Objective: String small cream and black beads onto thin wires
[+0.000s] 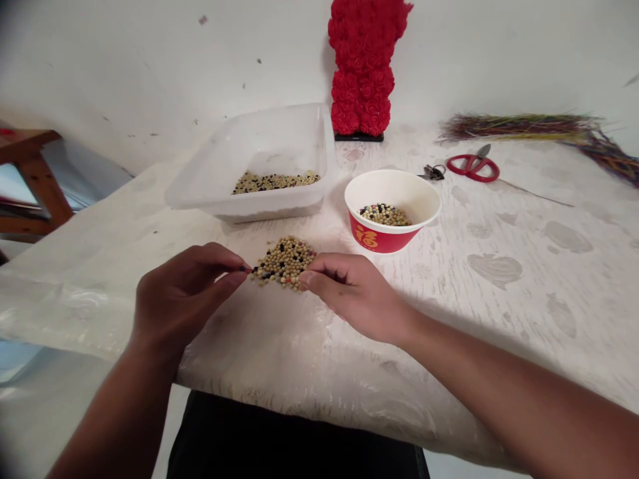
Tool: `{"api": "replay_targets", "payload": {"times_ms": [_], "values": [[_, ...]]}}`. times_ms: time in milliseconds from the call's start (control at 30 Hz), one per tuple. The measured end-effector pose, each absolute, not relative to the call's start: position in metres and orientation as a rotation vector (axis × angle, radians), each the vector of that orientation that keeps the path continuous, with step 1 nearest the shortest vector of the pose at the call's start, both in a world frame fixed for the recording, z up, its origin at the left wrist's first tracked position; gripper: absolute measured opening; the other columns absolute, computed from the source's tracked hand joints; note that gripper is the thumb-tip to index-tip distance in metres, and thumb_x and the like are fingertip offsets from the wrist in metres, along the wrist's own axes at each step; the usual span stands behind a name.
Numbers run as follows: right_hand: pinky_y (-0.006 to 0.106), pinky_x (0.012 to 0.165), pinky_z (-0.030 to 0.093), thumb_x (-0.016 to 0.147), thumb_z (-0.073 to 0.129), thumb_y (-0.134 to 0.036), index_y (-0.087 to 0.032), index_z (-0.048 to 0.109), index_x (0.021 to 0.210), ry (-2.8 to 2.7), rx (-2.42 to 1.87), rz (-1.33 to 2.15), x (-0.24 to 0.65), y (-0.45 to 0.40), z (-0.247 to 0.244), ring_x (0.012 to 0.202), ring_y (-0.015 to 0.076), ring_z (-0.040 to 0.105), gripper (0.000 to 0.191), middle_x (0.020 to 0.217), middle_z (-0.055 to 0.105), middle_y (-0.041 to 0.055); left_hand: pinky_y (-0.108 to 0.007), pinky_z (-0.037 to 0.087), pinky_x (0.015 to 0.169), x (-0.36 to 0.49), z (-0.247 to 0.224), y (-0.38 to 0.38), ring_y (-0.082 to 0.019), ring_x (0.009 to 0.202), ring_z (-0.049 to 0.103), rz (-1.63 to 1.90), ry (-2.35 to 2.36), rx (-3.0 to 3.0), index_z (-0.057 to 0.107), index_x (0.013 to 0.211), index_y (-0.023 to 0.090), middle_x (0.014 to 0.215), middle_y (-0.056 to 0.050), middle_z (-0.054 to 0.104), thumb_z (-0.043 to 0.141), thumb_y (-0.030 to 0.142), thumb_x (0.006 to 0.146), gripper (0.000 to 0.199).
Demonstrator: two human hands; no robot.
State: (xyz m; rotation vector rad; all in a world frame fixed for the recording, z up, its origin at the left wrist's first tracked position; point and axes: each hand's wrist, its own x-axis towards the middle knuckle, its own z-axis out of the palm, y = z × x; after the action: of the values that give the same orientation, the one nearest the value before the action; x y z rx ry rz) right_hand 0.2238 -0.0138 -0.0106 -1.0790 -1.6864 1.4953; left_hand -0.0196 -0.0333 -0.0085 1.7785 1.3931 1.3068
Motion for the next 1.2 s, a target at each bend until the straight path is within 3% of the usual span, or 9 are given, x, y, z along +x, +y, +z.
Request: {"api": "replay_targets", "payload": {"times_ms": [367,533,667,1200], "values": [[0.023,0.047,0.028,0.095,0.056,-0.035,-0.016,0.063,0.079,-1.751,-1.046,1.449,0.2228,-0.0152,-0.0077,0.047,0.0062,0.039,0.026,0.053,0.044,-0.0071,-0.023,0.055,0.081,-0.0216,-0.0154,-0.0317,-0.012,0.087,0.066,1.262,1.291,1.822,0.071,0.089,0.024,0.089,0.002,0.069,0.074,0.017,0.082,0.011],[0.023,0.048,0.029,0.096,0.054,-0.035,-0.015,0.065,0.083,-1.788,-1.020,1.431,0.2234,-0.0136,-0.0067,0.047,0.0061,0.040,0.027,0.054,0.045,-0.0071,-0.021,0.057,0.081,-0.0218,-0.0147,-0.0331,-0.012,0.085,0.069,1.189,1.325,1.752,0.073,0.096,0.025,0.092,0.002,0.073,0.080,0.023,0.077,0.021],[0.023,0.048,0.030,0.097,0.055,-0.037,-0.015,0.066,0.083,-1.785,-1.012,1.434,0.2239,-0.0126,-0.0079,0.047,0.0058,0.040,0.028,0.053,0.045,-0.0073,-0.018,0.057,0.080,-0.0211,-0.0104,-0.0334,-0.010,0.083,0.070,1.172,1.442,1.791,0.073,0.089,0.025,0.088,0.003,0.074,0.071,0.022,0.083,0.008],[0.020,0.042,0.030,0.097,0.056,-0.039,-0.016,0.065,0.084,-1.676,-1.008,1.516,0.2246,-0.0120,-0.0092,0.044,0.0054,0.040,0.027,0.052,0.045,-0.0074,-0.018,0.054,0.079,-0.0227,-0.0099,-0.0324,-0.010,0.084,0.068,1.054,1.434,1.787,0.073,0.086,0.026,0.088,0.004,0.072,0.072,0.027,0.083,0.003]]}}
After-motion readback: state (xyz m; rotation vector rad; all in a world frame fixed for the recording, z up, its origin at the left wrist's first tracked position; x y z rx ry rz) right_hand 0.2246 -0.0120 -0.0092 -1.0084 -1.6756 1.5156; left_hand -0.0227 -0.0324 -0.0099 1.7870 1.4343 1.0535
